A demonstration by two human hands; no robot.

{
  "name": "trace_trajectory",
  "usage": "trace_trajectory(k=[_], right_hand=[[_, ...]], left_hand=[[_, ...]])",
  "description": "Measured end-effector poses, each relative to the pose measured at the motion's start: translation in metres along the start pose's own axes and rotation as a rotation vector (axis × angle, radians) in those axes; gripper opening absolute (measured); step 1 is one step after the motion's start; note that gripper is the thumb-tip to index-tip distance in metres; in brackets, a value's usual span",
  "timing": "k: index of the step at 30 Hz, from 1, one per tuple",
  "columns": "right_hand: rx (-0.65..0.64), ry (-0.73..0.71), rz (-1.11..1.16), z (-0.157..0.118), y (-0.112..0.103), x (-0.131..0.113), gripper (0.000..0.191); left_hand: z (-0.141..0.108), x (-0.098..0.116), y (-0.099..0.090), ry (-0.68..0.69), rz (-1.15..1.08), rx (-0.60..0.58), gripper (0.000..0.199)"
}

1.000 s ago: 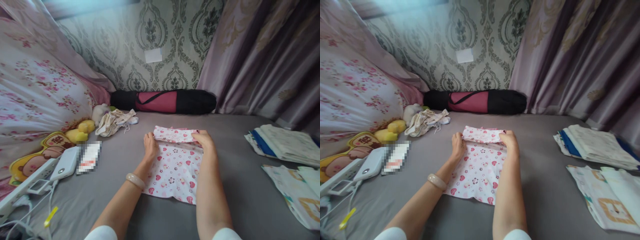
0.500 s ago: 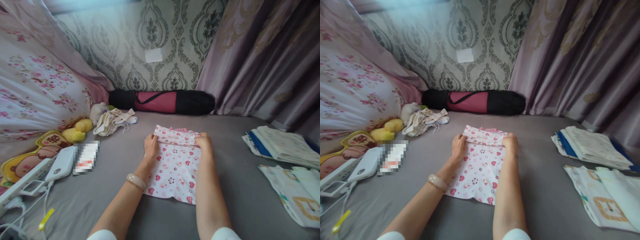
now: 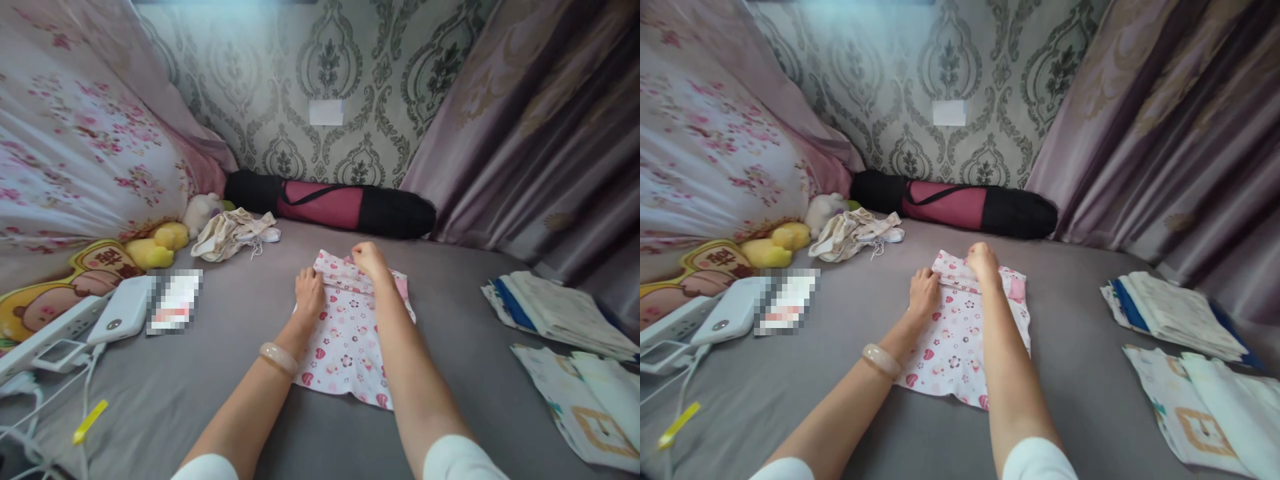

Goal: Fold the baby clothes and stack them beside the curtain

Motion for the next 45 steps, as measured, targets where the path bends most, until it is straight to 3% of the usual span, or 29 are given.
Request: trace_trajectory(k=[3, 6, 14, 25, 33, 36, 39, 43, 45], right_hand=[[-0.068, -0.084, 0.015, 0.02, 0.022, -0.039, 0.021], [-0.098, -0.083, -0.003, 0.036, 0.039, -0.056, 0.021], [-0.143, -0.043, -0.064, 0.053, 0.058, -0.058, 0.023], [0.014, -0.059, -0.097, 0.045, 0.077, -0.064, 0.028], [0.079, -0.055, -0.069, 0.043, 0.099, -0.058, 0.033], [0.074, -0.069, -0.043, 0.045, 0.098, -0.055, 0.034], [0.06, -0.122, -0.001, 0.046, 0.083, -0.045, 0.032], [0.123, -0.116, 0.025, 0.029, 0.052, -0.009, 0.04], [0.141, -0.104, -0.007, 0.013, 0.046, 0.007, 0.041]], left_hand=[[-0.001, 0.0, -0.001, 0.008, 0.02, 0.007, 0.027], [-0.002, 0.001, -0.001, 0.015, 0.027, 0.015, 0.028], [0.001, 0.001, -0.001, 0.025, 0.003, 0.034, 0.026], [0.002, 0.003, 0.001, 0.08, 0.009, -0.008, 0.02], [0.004, -0.003, 0.001, -0.011, -0.01, 0.0, 0.019], [0.003, -0.004, -0.001, -0.046, -0.007, -0.007, 0.023], [0.006, -0.005, -0.009, -0.095, -0.014, -0.035, 0.027], [0.021, -0.007, -0.027, -0.163, -0.046, -0.139, 0.029], [0.034, -0.003, -0.034, -0.115, -0.042, -0.122, 0.03]])
Point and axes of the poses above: each hand's wrist, its own z-axis towards the middle knuckle, its own y-axis out of the palm, x = y × z, the point moved 5 cm from there along z, towards the middle knuckle, and after that the axes turned 8 degrees about -z, right-handed, at the moved point
